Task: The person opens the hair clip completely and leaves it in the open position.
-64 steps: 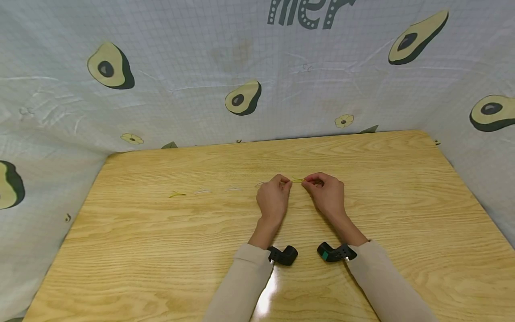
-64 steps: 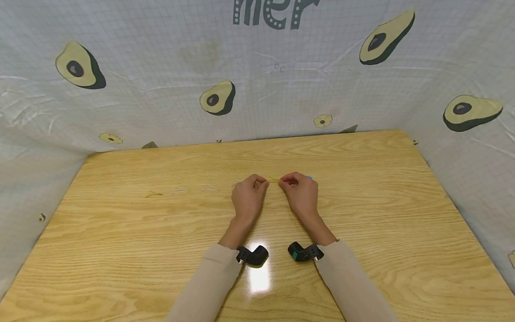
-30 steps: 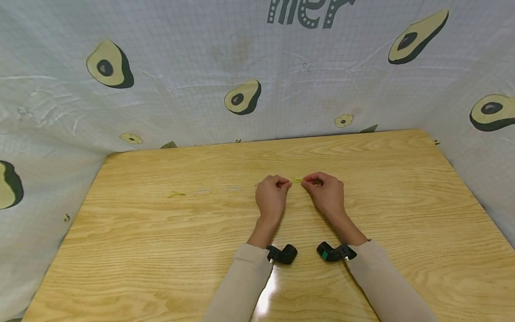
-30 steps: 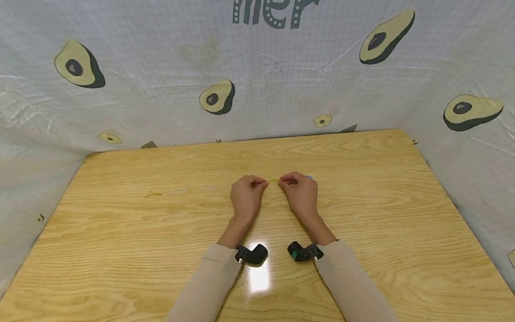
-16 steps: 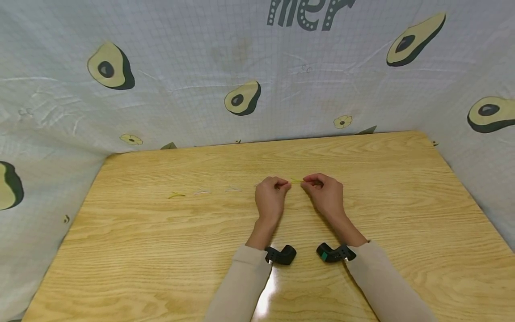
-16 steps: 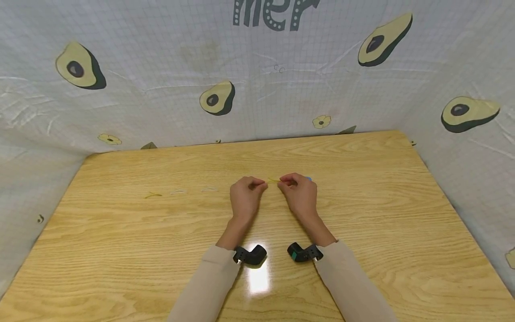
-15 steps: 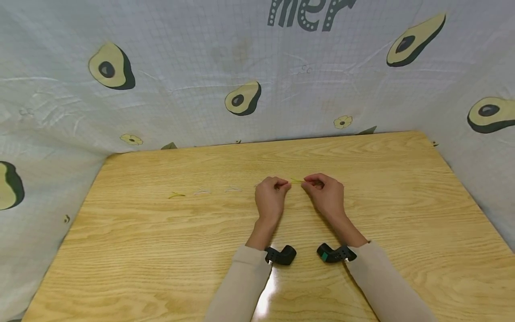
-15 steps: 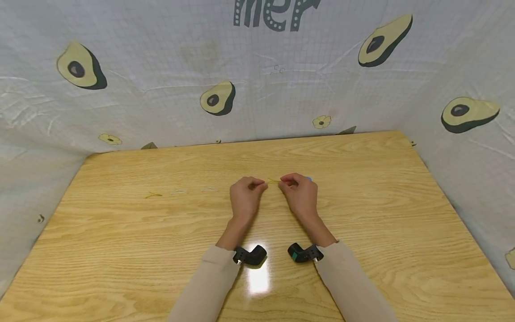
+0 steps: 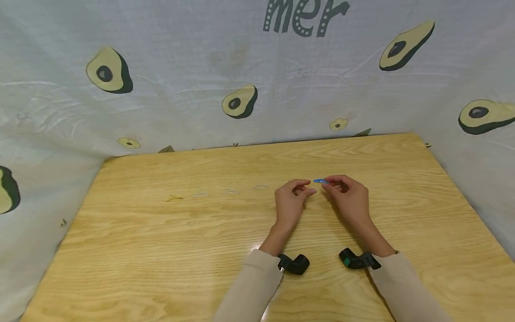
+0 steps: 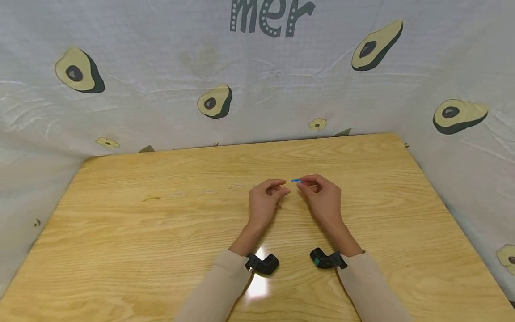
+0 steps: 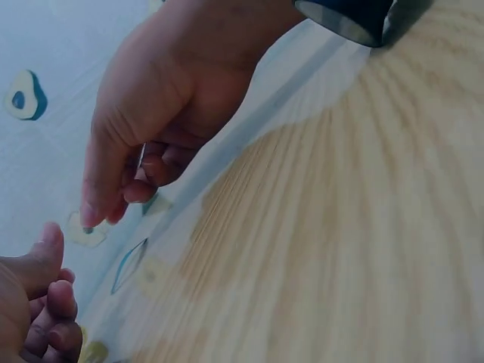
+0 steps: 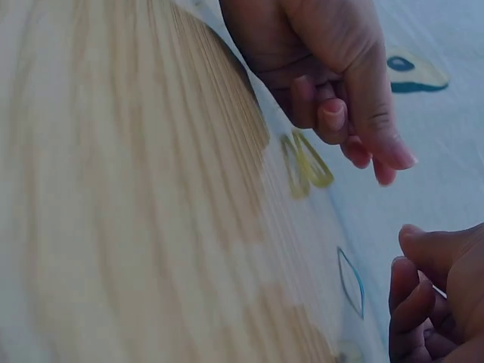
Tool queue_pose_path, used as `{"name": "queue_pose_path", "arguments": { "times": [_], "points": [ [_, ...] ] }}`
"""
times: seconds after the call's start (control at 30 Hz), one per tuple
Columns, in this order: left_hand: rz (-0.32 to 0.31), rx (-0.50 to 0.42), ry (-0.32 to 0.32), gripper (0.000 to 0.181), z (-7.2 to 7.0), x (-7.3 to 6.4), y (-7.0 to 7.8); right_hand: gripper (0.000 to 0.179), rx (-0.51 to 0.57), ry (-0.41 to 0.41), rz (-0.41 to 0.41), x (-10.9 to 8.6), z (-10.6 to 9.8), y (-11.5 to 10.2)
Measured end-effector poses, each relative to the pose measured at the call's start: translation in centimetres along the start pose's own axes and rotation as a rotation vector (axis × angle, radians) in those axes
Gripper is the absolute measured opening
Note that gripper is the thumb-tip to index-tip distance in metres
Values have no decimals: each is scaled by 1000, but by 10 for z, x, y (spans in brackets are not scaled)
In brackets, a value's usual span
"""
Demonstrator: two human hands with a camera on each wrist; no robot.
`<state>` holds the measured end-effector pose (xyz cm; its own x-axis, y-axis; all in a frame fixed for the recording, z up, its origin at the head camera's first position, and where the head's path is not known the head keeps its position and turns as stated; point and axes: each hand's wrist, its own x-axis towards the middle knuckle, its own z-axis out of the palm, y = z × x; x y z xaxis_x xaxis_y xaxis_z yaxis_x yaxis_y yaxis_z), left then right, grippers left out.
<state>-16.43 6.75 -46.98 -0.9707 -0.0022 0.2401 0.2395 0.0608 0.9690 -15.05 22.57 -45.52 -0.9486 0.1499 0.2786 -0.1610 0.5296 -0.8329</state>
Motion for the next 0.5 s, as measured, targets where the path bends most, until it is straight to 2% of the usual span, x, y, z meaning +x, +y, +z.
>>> {"name": "queue_pose_path", "arguments": {
  "times": [0.1, 0.23, 0.5],
  "points": [
    [-17, 3, -16, 25, 14, 1, -1, 25, -25, -5, 10, 0, -11, 9],
    [-19, 41, -23, 28, 25, 3, -1, 27, -52, -9, 17, 2, -22, 20],
    [-55, 313, -92, 37, 28, 8, 0, 29, -51, -46, 66, 7, -25, 30]
  ]
}}
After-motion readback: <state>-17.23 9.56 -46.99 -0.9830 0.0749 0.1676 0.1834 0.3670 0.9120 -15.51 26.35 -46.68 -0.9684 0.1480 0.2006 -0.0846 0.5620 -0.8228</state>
